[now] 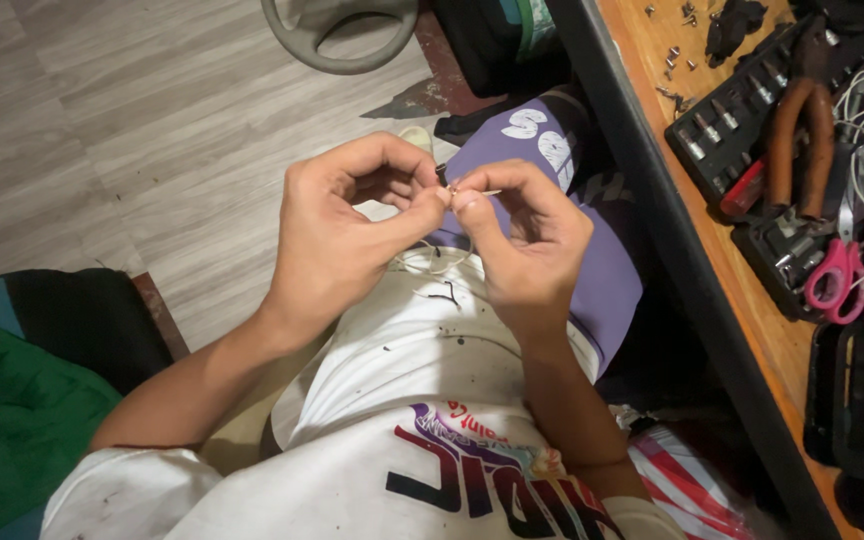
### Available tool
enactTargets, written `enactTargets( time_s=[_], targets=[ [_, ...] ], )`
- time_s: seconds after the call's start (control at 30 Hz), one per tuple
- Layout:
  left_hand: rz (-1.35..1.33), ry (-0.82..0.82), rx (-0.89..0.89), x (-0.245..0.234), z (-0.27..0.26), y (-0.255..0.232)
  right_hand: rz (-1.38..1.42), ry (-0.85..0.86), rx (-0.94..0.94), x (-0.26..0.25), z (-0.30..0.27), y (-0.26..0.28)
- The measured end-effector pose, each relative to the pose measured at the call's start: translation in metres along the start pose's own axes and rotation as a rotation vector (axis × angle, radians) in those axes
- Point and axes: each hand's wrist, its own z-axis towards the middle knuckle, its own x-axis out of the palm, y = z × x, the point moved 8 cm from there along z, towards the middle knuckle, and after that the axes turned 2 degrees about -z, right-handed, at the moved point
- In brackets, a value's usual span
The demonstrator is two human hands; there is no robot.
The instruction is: The person sits on the floor and uses pliers to strip the insulation from a small white wire. They then twist the exposed strands together with their fingers and place the pliers on the table.
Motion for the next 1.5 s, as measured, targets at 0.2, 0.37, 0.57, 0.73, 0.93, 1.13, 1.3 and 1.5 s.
enactTargets(
  time_s=[0.2, 0.37, 0.57, 0.73, 0.93, 1.13, 1.3, 1.5],
  targets=[
    [0.037, -0.004, -0.007, 0.0, 0.002, 0.002, -0.028, -0.001, 0.072, -0.001, 0.001, -0.001],
    [0.015, 0.003, -0.031, 0.001, 0.002, 0.002, -0.011, 0.015, 0.112, 0.0, 0.003, 0.001],
    [0.045, 0.006, -0.035, 0.001, 0.003, 0.002, -0.068, 0.04, 0.06, -0.003, 0.007, 0.007],
    [0.173, -0.006, 0.064, 0.001, 0.001, -0.006, -0.21, 0.03, 0.012, -0.004, 0.006, 0.013],
    [0.425, -0.034, 0.247, 0.005, -0.005, -0.028, -0.559, 0.038, -0.259, 0.006, 0.007, 0.046],
    [0.544, -0.044, 0.323, 0.004, -0.007, -0.035, -0.703, 0.049, -0.38, 0.014, 0.008, 0.054],
    [0.593, -0.034, 0.368, 0.005, -0.007, -0.035, -0.746, 0.045, -0.34, 0.014, 0.011, 0.052],
    [0.709, -0.02, 0.527, 0.009, -0.012, -0.039, -0.615, 0.071, -0.166, 0.014, 0.016, 0.047]
  ],
)
